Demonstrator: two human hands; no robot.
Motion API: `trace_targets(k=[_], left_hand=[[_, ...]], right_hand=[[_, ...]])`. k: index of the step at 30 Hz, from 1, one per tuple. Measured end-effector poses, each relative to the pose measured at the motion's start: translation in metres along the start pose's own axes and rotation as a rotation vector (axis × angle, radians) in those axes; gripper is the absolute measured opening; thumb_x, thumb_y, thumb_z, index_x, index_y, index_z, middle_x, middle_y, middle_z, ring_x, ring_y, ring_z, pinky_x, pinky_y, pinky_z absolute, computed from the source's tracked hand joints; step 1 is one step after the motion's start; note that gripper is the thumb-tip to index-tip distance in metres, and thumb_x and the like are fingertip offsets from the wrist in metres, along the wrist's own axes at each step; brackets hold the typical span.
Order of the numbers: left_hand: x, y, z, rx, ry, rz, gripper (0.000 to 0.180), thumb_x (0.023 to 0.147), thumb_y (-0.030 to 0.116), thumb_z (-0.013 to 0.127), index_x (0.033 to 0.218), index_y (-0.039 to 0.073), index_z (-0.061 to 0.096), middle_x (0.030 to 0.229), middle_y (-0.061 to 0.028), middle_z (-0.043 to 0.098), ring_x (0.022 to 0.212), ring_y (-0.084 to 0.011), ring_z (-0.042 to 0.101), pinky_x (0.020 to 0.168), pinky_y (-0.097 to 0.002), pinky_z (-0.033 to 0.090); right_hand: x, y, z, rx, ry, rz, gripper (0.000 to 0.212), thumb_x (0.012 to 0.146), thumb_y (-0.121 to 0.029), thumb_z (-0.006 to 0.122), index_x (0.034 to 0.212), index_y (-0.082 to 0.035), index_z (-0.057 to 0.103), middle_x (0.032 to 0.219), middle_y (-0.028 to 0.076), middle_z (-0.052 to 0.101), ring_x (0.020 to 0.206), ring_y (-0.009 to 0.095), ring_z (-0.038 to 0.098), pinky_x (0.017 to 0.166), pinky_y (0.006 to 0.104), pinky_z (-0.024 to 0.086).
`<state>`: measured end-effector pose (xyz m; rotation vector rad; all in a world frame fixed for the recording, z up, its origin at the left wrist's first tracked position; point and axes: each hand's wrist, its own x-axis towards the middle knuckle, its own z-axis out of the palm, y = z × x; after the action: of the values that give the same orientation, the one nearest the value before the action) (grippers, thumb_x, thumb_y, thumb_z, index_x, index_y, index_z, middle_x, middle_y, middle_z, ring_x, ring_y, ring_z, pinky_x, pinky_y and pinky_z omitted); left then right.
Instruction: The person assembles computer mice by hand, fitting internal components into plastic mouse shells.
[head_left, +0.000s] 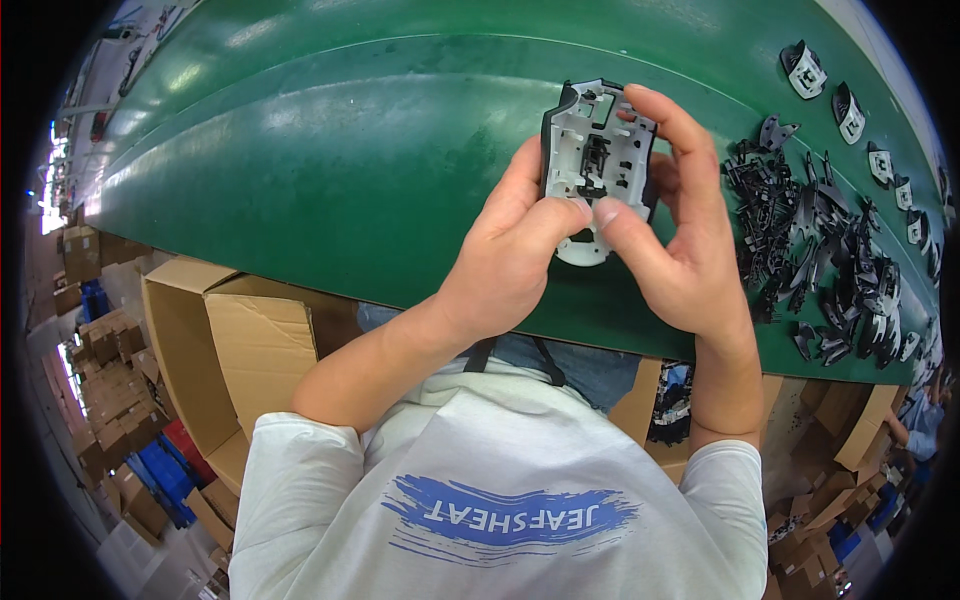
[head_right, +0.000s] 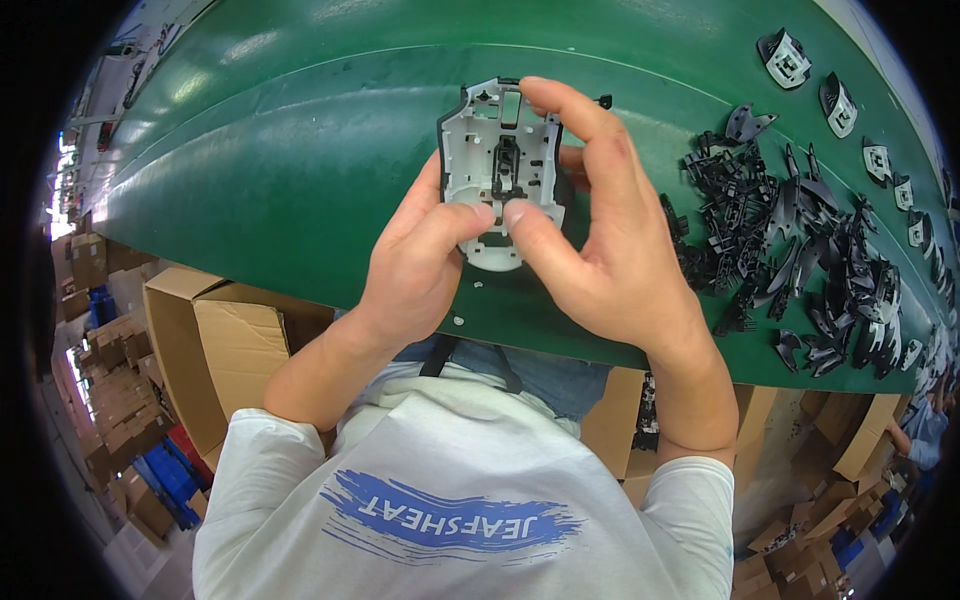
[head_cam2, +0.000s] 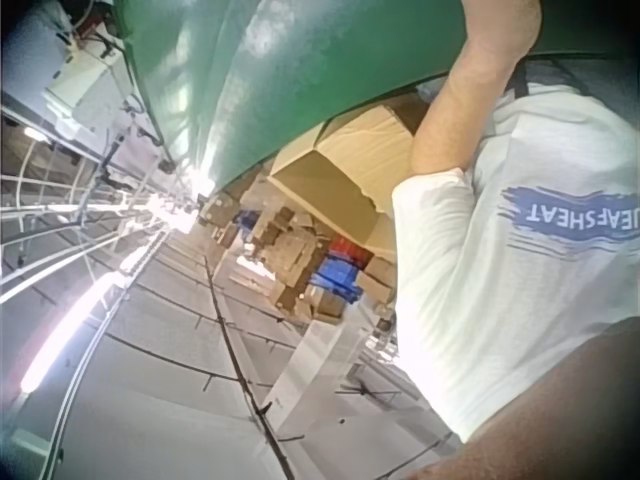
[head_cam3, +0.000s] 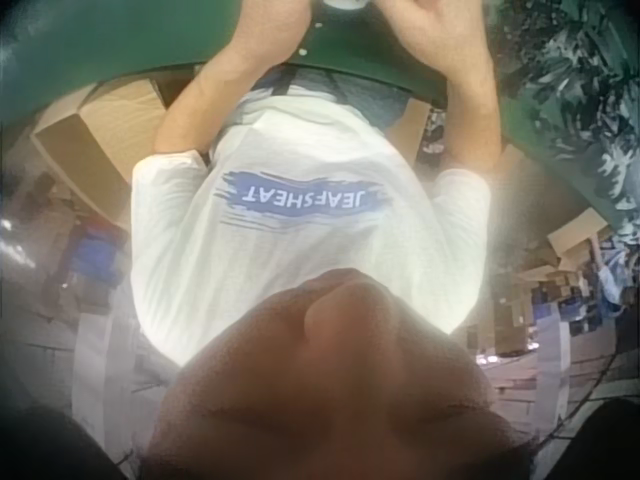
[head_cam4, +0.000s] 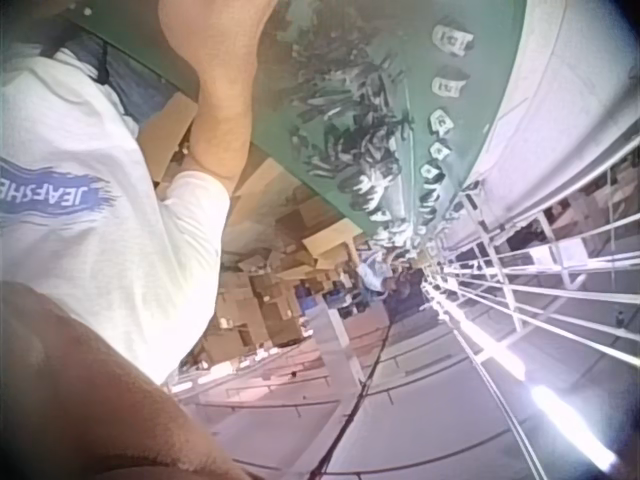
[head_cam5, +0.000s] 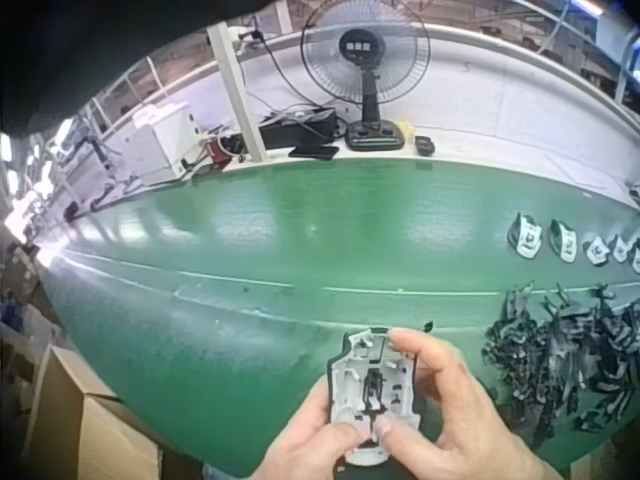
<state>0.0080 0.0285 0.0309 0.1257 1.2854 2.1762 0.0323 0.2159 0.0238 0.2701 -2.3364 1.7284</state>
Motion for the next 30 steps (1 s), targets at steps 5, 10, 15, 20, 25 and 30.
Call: trace_targets(k=[5, 10, 15, 20, 25, 30], left_hand=[[0.008, -0.021, -0.008, 0.523, 0.102, 0.261, 0.057, 0.101, 0.005, 0.050, 0.155, -0.006, 0.040, 0.140, -0.0186, 0.062, 0.128, -0.0276, 0.063, 0.112, -0.0412, 0.048], [0.016, -0.028, -0.014, 0.570, 0.121, 0.371, 0.054, 0.098, 0.002, 0.051, 0.151, -0.008, 0.044, 0.135, -0.0237, 0.065, 0.120, -0.0348, 0.068, 0.106, -0.0447, 0.052], [0.018, -0.024, -0.018, 0.699, 0.179, 0.413, 0.054, 0.096, 0.002, 0.054, 0.148, -0.008, 0.047, 0.129, -0.0267, 0.068, 0.113, -0.0378, 0.071, 0.101, -0.0461, 0.055], [0.017, -0.027, -0.020, 0.747, 0.202, 0.425, 0.057, 0.095, 0.003, 0.055, 0.151, -0.005, 0.046, 0.130, -0.0276, 0.069, 0.117, -0.0393, 0.071, 0.103, -0.0454, 0.055], [0.013, -0.023, -0.019, 0.732, 0.189, 0.378, 0.060, 0.095, 0.005, 0.057, 0.153, -0.004, 0.044, 0.130, -0.0269, 0.070, 0.117, -0.0380, 0.072, 0.102, -0.0448, 0.056], [0.009, -0.023, -0.016, 0.655, 0.173, 0.343, 0.060, 0.095, 0.005, 0.057, 0.154, -0.004, 0.045, 0.127, -0.0251, 0.072, 0.114, -0.0357, 0.074, 0.100, -0.0436, 0.057]], right_hand=[[-0.001, 0.011, 0.016, 0.041, 0.048, -0.015, 0.067, 0.088, 0.006, 0.066, 0.152, -0.002, 0.049, 0.145, 0.016, 0.056, 0.120, 0.026, 0.065, 0.092, 0.0379, 0.060], [-0.001, 0.018, 0.017, -0.077, 0.044, -0.051, 0.067, 0.090, 0.009, 0.061, 0.154, -0.001, 0.041, 0.140, 0.015, 0.055, 0.125, 0.026, 0.065, 0.088, 0.0371, 0.064], [0.001, 0.007, 0.021, 0.123, 0.029, 0.222, 0.083, 0.094, 0.002, 0.062, 0.165, -0.007, 0.021, 0.134, 0.019, 0.065, 0.118, 0.030, 0.072, 0.089, 0.0385, 0.062], [0.000, 0.016, 0.020, -0.010, -0.039, 0.188, 0.080, 0.095, -0.004, 0.062, 0.166, -0.005, 0.024, 0.115, 0.020, 0.074, 0.100, 0.031, 0.078, 0.090, 0.0393, 0.061], [-0.003, 0.016, 0.023, 0.050, -0.047, 0.161, 0.077, 0.094, -0.004, 0.062, 0.164, -0.005, 0.028, 0.124, 0.022, 0.071, 0.106, 0.032, 0.076, 0.096, 0.0417, 0.059], [-0.004, 0.010, 0.020, -0.010, -0.072, 0.124, 0.076, 0.093, -0.003, 0.060, 0.163, -0.004, 0.030, 0.132, 0.023, 0.066, 0.111, 0.033, 0.075, 0.099, 0.0430, 0.058]])
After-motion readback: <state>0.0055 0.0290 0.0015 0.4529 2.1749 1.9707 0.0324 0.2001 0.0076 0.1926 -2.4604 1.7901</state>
